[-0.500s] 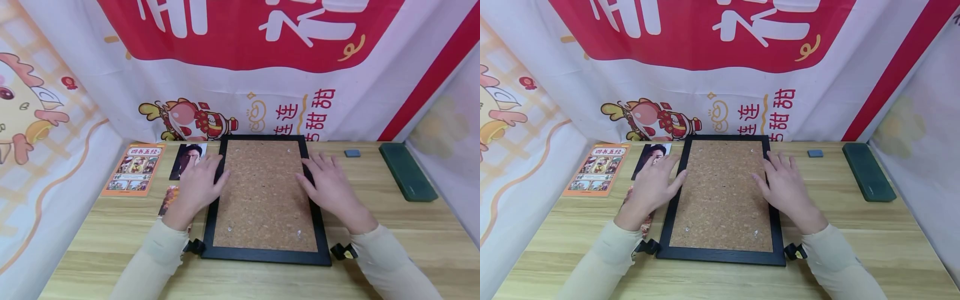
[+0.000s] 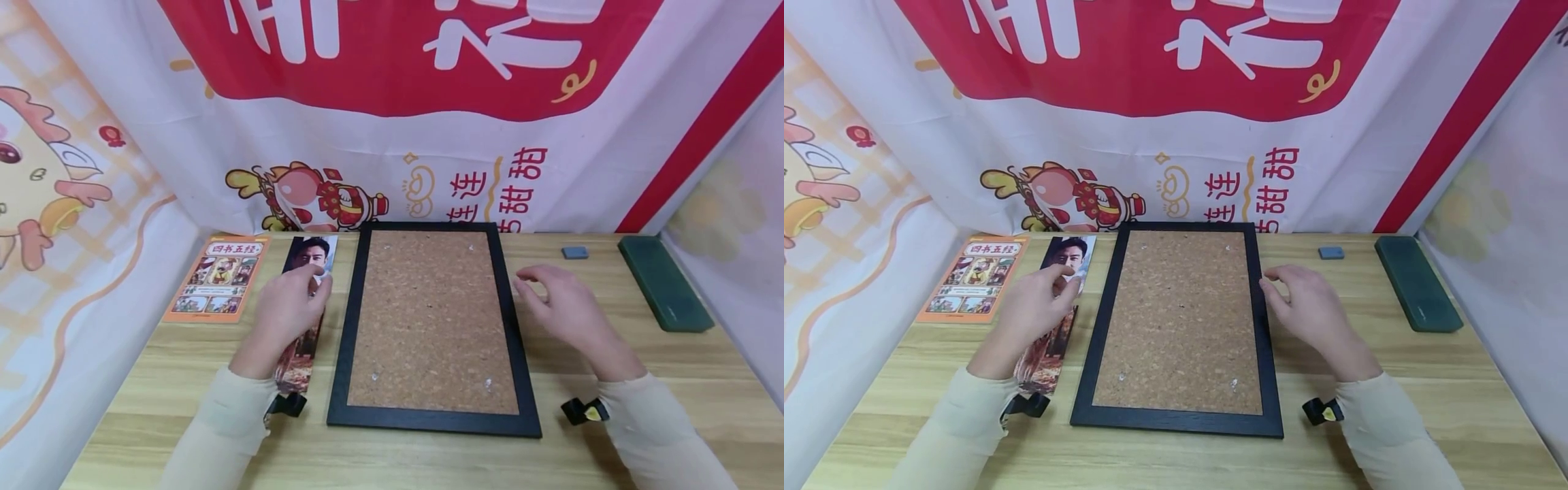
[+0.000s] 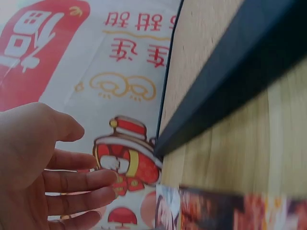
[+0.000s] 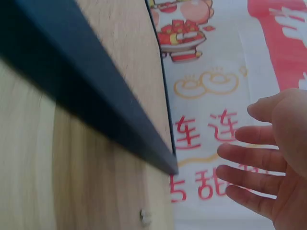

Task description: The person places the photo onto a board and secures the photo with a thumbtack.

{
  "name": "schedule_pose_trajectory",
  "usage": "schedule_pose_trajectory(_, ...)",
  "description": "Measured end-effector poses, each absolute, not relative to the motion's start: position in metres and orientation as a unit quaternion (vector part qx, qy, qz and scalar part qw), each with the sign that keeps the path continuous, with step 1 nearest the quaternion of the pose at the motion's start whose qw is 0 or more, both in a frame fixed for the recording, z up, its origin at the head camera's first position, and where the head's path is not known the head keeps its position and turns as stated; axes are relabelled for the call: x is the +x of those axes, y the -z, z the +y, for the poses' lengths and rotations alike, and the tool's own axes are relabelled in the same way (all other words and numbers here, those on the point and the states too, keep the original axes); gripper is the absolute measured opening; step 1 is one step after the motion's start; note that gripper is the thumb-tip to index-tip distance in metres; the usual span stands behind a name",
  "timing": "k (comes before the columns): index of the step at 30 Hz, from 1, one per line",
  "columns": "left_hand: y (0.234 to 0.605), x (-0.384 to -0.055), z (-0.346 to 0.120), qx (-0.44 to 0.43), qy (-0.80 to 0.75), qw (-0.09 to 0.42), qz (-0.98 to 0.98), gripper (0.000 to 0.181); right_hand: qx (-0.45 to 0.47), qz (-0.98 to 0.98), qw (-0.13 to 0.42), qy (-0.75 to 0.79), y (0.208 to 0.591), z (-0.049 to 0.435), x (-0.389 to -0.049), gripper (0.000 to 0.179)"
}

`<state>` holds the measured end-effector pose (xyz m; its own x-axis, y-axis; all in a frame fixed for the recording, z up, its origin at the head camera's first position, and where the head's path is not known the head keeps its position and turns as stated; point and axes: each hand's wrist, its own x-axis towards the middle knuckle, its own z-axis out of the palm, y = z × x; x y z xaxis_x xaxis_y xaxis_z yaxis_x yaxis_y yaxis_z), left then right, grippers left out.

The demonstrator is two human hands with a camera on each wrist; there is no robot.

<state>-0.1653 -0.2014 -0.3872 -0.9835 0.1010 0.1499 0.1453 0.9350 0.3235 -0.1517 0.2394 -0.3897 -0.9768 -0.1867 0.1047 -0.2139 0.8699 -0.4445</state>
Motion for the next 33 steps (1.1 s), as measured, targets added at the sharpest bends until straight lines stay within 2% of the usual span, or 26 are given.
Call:
schedule_pose_trajectory(6,0.392,-0.167,-0.219,-0.027,0.154,0.011,-0.988,0.048,0.072,-0.967,-0.002,-0.244,0.4,0.263,-0.155,0.04)
schedule_pose_trajectory(15,0.402,-0.172,-0.243,-0.004,0.14,-0.003,-0.99,0.042,0.065,-0.97,-0.025,-0.232,0.419,0.284,-0.159,0.03)
schedule_pose_trajectory(21,0.408,-0.184,-0.254,0.031,0.119,-0.051,-0.991,0.061,0.072,-0.969,-0.065,-0.226,0.428,0.295,-0.165,0.024)
schedule_pose_trajectory(25,0.41,-0.194,-0.257,0.047,0.118,-0.059,-0.99,0.074,0.065,-0.965,-0.105,-0.232,0.432,0.3,-0.168,0.026)
schedule_pose_trajectory(33,0.418,-0.214,-0.258,0.076,0.108,-0.099,-0.986,0.097,0.069,-0.961,-0.125,-0.236,0.435,0.302,-0.173,0.026)
